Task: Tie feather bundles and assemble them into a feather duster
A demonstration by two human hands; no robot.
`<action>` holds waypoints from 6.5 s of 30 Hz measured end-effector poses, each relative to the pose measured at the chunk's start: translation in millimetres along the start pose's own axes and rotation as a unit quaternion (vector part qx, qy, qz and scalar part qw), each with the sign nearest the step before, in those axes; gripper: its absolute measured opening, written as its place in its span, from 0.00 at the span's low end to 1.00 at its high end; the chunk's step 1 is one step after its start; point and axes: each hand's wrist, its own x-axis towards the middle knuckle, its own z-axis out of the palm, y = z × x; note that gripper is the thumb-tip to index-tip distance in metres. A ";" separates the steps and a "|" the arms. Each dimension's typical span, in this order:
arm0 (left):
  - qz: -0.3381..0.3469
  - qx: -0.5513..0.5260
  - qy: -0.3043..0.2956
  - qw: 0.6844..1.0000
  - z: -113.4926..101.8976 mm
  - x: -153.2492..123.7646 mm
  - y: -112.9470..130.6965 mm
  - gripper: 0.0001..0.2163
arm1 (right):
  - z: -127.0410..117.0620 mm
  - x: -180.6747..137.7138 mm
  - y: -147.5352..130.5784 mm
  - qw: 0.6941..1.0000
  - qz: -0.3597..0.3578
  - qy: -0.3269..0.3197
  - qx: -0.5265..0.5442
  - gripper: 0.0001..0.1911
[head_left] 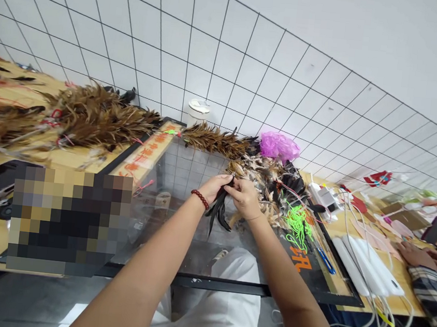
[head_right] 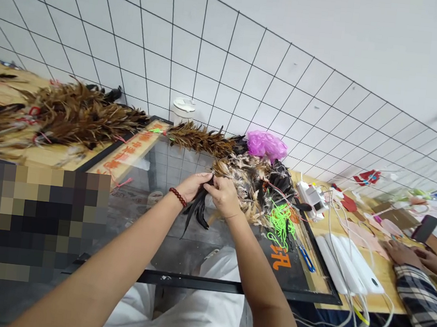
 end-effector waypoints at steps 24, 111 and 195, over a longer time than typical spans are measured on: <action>-0.078 0.063 -0.034 0.994 2.0 -7.0 3.7 0.15 | -14.1 -1.6 3.0 0.980 0.157 0.020 0.118 0.20; -0.056 -0.095 0.059 0.992 1.6 -5.6 10.6 0.12 | -114.4 -51.7 85.6 0.850 0.431 -0.301 -0.002 0.10; -0.209 0.092 -0.101 0.968 11.6 -19.3 0.3 0.13 | -34.3 -23.3 -3.7 0.924 0.189 -0.033 0.331 0.23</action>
